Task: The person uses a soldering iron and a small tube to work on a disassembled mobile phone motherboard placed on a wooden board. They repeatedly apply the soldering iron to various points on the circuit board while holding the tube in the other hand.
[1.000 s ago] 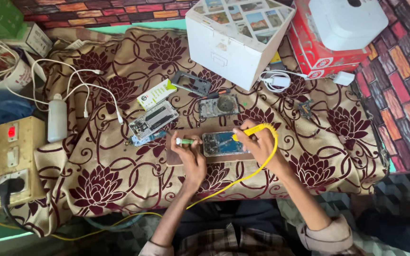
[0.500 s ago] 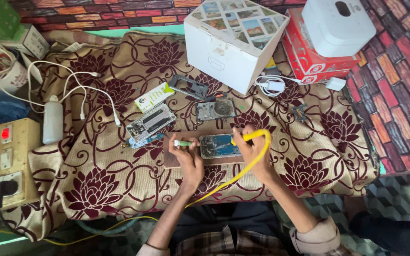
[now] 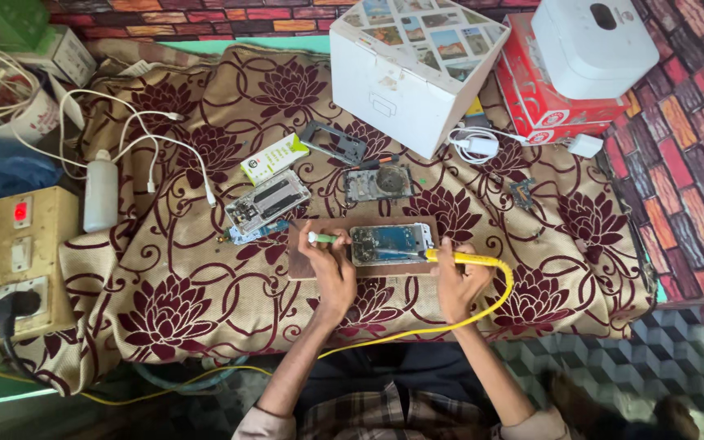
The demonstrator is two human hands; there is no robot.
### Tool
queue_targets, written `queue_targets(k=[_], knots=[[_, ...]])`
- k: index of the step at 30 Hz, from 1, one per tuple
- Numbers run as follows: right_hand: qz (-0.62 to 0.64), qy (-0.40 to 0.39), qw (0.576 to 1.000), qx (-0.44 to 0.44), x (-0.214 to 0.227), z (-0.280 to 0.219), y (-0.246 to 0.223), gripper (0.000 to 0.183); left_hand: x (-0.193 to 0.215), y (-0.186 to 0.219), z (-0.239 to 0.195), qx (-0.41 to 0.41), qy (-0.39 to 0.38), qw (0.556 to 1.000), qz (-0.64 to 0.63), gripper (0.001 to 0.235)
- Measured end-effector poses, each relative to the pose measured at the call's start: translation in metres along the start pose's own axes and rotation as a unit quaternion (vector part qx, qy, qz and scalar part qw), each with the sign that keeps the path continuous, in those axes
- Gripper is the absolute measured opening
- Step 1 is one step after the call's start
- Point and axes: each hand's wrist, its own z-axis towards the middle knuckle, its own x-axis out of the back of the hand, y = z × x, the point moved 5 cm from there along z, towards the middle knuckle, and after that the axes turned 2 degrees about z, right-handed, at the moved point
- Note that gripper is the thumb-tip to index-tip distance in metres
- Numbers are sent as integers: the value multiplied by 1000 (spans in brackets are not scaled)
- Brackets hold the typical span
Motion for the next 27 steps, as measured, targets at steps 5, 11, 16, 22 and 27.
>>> queue_targets(k=[5,11,16,22,27], knots=[[-44,14,999,21,-3,-4,4,30,0,1,0,4,-2,1000,3,69],[104,5,993,-54,-8,-2,35,34,2,1,-1,0,11,1000,-5,67],[271,96,918,-272,-7,-3,96,35,1,3,0,0,20,999,-29,62],[301,36,926,-224,0,-13,102,36,2,4,1,-3,29,999,-20,57],[328,45,924,-190,7,-17,92,24,3,1,-3,5,20,1000,22,57]])
